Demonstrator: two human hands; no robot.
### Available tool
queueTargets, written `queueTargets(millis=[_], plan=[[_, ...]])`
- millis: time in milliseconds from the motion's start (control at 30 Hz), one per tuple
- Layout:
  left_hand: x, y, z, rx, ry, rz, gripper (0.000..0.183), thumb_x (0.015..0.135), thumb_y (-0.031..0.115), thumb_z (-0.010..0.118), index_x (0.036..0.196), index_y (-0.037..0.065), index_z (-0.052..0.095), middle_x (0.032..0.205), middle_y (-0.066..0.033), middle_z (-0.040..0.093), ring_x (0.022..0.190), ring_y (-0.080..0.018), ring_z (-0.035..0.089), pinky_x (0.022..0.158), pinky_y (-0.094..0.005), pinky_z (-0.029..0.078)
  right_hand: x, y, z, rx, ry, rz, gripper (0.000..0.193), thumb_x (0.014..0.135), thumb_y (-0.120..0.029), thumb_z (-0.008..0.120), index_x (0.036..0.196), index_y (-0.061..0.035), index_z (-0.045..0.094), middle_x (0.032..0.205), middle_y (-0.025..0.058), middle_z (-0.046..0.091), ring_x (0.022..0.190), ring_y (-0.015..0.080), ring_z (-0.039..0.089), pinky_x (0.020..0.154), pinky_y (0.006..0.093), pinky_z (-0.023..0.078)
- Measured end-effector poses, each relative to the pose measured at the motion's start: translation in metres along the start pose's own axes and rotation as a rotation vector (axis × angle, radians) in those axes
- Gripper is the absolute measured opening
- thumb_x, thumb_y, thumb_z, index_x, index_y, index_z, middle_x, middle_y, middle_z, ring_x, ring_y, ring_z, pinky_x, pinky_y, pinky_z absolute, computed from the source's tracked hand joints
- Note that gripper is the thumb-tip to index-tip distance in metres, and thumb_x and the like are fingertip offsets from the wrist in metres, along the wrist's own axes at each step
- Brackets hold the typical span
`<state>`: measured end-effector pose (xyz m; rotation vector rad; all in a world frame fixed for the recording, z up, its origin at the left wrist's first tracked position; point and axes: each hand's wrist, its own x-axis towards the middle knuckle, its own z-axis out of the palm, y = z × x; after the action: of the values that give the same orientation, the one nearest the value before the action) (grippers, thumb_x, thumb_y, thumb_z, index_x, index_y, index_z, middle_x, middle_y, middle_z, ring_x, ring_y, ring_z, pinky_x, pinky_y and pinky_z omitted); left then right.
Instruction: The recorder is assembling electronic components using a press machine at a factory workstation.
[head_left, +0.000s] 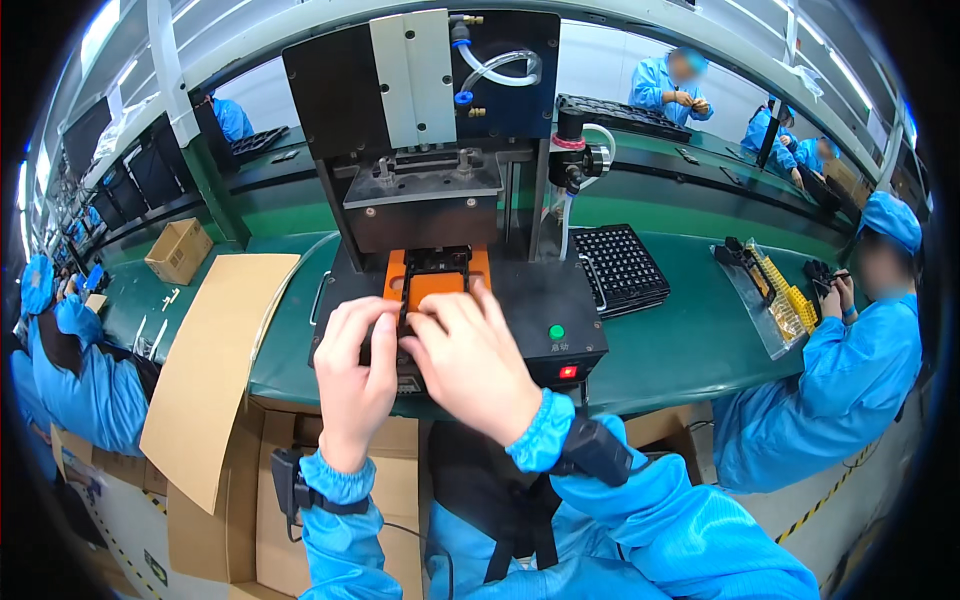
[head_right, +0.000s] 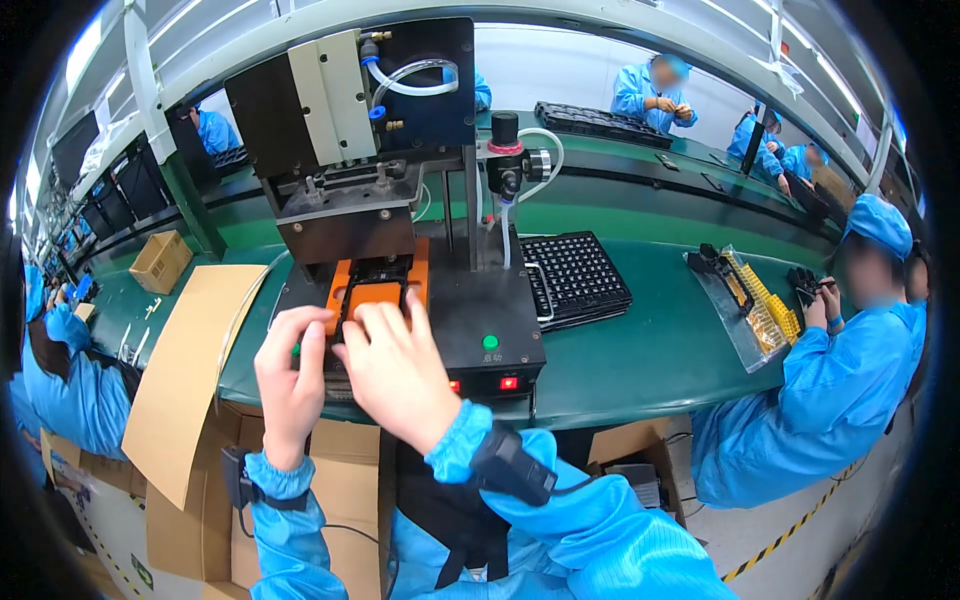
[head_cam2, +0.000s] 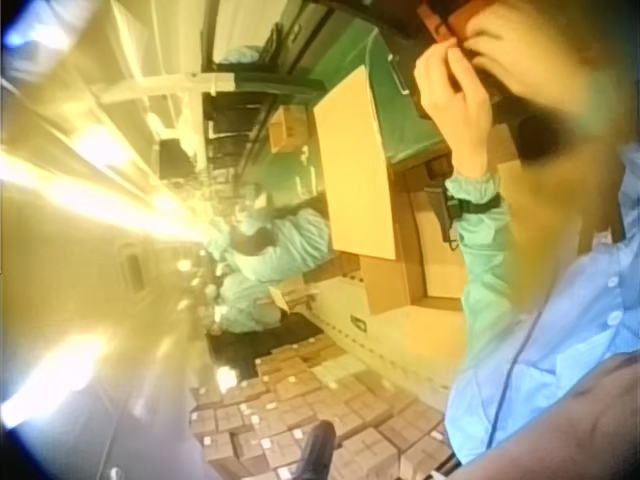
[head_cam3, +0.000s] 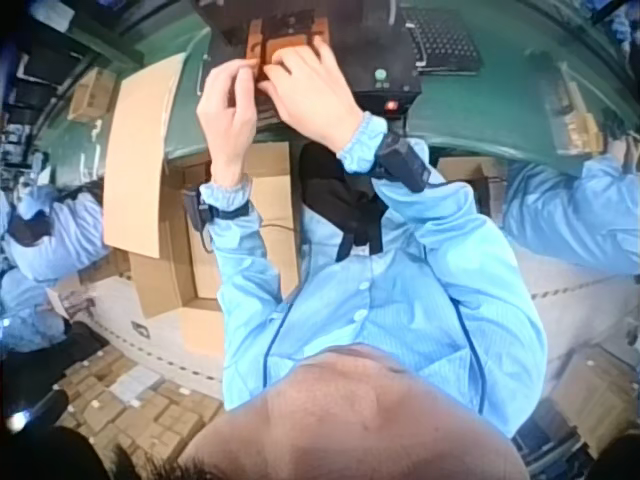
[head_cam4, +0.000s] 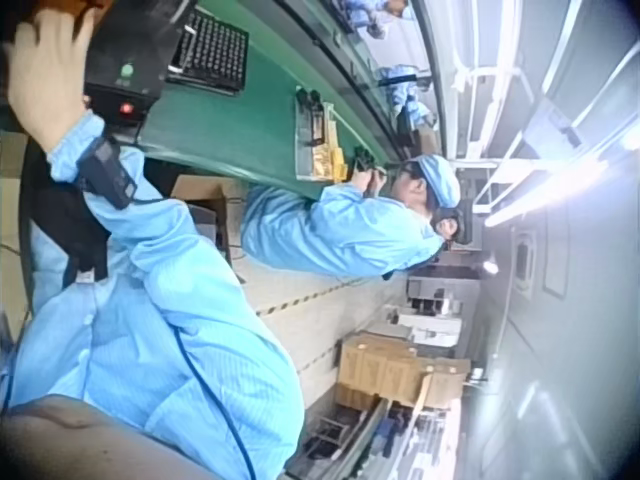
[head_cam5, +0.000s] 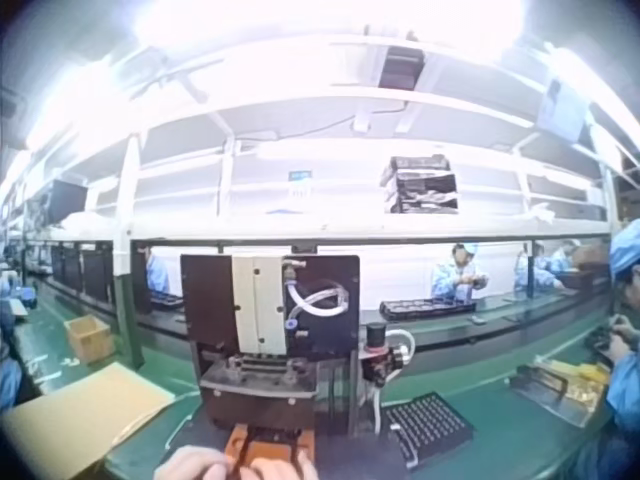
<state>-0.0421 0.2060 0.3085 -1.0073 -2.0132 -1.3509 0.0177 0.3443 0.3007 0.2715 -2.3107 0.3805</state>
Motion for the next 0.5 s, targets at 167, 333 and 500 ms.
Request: queueTargets(millis=[167,333,500], plan=[[0.014,-0.015,0.011,0.293,-0.254,0.083,0.029,0.100,0.014,0.049,0.119,-0.002,0.063,0.131,-0.0178,0.060,0.124,-0.0329,0.056,0.103,-0.0381,0.043,-0.022,0.002,-0.003,-0.043,-0.083,-0.050,0.043,0.091,-0.020,0.063,0.123,0.0089,0.057,0.131,0.0244,0.057,0.129,0.0366,0.050,0.113,0.0477,0.035],[0.015,-0.014,0.005,0.468,-0.403,0.158,0.037,0.101,0.019,0.046,0.130,-0.001,0.056,0.141,-0.0163,0.054,0.136,-0.0312,0.046,0.111,-0.0400,0.035,-0.009,0.032,-0.005,-0.011,-0.037,0.054,0.056,0.096,-0.033,0.061,0.128,0.0119,0.054,0.133,0.0302,0.054,0.130,0.0407,0.049,0.113,0.0442,0.037],[0.027,-0.015,0.003,0.403,-0.492,0.103,0.039,0.100,0.016,0.045,0.135,0.001,0.054,0.144,-0.0173,0.052,0.135,-0.0337,0.046,0.113,-0.0413,0.034,-0.011,0.043,-0.021,0.030,-0.130,0.090,0.061,0.096,-0.040,0.059,0.129,0.0109,0.054,0.137,0.0289,0.053,0.132,0.0395,0.048,0.114,0.0446,0.035]])
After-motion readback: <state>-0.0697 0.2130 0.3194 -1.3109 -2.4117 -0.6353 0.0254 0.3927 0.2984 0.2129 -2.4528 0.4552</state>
